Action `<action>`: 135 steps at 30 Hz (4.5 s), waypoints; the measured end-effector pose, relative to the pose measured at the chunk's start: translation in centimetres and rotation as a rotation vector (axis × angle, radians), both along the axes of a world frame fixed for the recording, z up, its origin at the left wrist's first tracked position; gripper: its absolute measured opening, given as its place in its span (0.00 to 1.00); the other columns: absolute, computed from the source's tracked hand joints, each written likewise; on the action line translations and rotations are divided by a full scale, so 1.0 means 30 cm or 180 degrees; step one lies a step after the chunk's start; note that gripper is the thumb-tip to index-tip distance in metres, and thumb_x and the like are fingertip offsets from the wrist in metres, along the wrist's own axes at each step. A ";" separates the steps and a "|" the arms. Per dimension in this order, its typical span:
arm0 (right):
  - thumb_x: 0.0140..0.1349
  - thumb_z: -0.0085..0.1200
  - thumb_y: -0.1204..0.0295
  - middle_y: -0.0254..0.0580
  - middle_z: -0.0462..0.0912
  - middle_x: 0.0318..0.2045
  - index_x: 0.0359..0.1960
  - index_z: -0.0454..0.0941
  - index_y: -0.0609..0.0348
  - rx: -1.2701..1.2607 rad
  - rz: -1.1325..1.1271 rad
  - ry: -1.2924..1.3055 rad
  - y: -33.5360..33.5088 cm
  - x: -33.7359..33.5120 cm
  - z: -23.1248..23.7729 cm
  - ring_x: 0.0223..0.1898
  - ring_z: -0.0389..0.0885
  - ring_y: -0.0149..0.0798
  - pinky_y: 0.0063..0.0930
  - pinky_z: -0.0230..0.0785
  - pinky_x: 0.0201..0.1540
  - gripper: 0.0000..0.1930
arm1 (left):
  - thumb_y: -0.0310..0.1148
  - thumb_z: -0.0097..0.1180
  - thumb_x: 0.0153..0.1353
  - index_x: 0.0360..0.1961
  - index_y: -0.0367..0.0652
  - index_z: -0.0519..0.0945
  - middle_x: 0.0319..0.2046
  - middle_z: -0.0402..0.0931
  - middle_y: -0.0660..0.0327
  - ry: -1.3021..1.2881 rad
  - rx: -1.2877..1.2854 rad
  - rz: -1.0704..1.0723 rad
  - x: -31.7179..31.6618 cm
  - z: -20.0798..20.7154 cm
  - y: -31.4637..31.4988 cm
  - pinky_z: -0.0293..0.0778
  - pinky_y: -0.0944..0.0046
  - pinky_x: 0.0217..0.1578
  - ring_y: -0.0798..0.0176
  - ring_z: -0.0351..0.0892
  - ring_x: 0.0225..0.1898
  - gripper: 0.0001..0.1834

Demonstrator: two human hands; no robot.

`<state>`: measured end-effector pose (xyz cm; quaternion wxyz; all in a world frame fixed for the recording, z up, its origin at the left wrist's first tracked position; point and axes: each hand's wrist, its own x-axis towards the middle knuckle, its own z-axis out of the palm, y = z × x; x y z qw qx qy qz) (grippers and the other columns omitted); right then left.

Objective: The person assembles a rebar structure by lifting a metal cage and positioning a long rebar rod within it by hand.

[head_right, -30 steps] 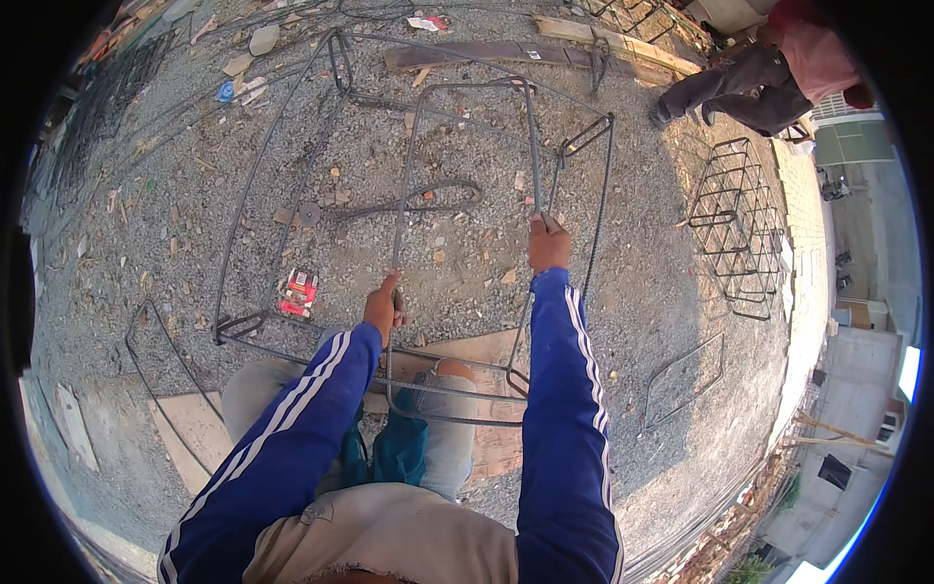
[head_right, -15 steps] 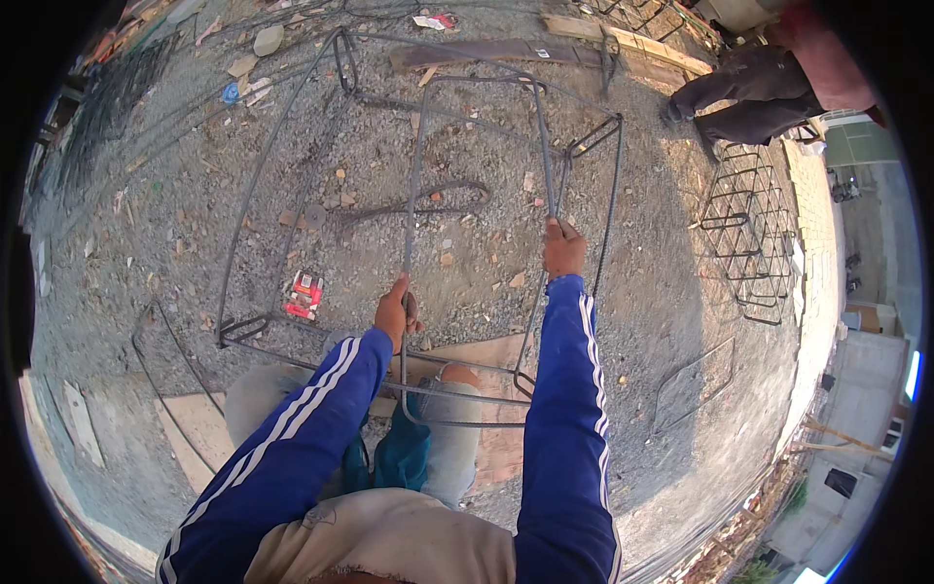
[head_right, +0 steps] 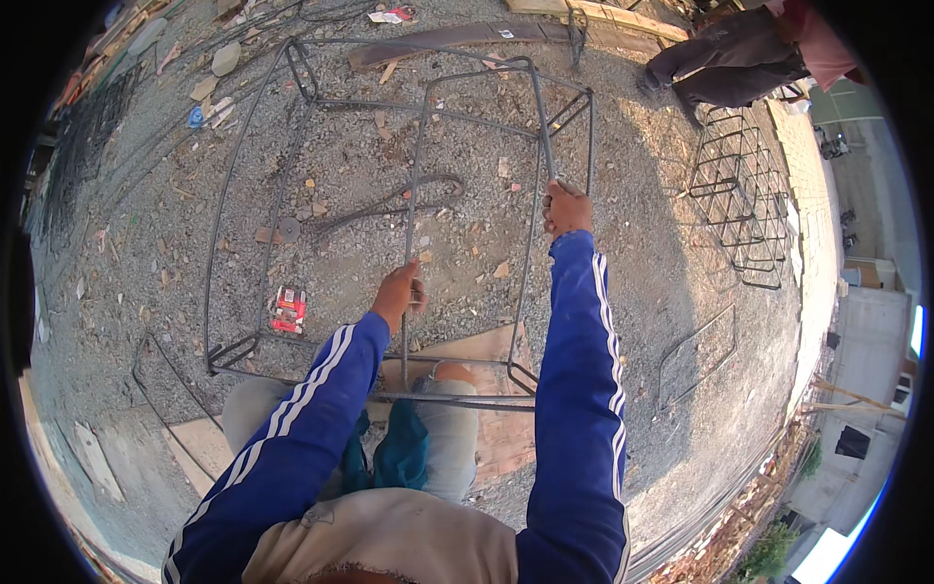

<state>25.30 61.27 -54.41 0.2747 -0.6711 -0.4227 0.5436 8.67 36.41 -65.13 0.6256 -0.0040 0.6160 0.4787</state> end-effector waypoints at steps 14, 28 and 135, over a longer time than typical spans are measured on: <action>0.64 0.50 0.57 0.39 0.79 0.32 0.55 0.68 0.64 -0.0548 0.0701 0.1148 -0.629 -0.071 0.253 0.27 0.77 0.29 0.24 0.70 0.26 0.25 | 0.60 0.40 0.62 0.42 0.31 0.78 0.36 0.79 0.42 0.2200 0.1746 -0.2372 0.192 -0.115 -0.064 0.70 0.52 0.44 0.44 0.77 0.41 0.36; 0.61 0.53 0.61 0.28 0.65 0.13 0.32 0.74 0.60 -0.0284 0.0484 0.0362 -0.758 0.113 0.276 0.10 0.61 0.25 0.24 0.52 0.11 0.13 | 0.61 0.32 0.64 0.42 0.36 0.76 0.33 0.77 0.41 0.1700 0.0817 -0.2699 0.271 0.163 -0.287 0.70 0.49 0.39 0.43 0.77 0.37 0.36; 0.67 0.34 0.51 0.59 0.81 0.34 0.41 0.75 0.60 0.0634 0.0544 -0.1969 -1.019 0.166 -0.055 0.39 0.80 0.58 0.50 0.69 0.44 0.25 | 0.43 0.56 0.59 0.42 0.43 0.82 0.34 0.81 0.49 0.3812 0.1320 -0.2875 0.138 0.308 -0.567 0.75 0.56 0.39 0.51 0.82 0.36 0.16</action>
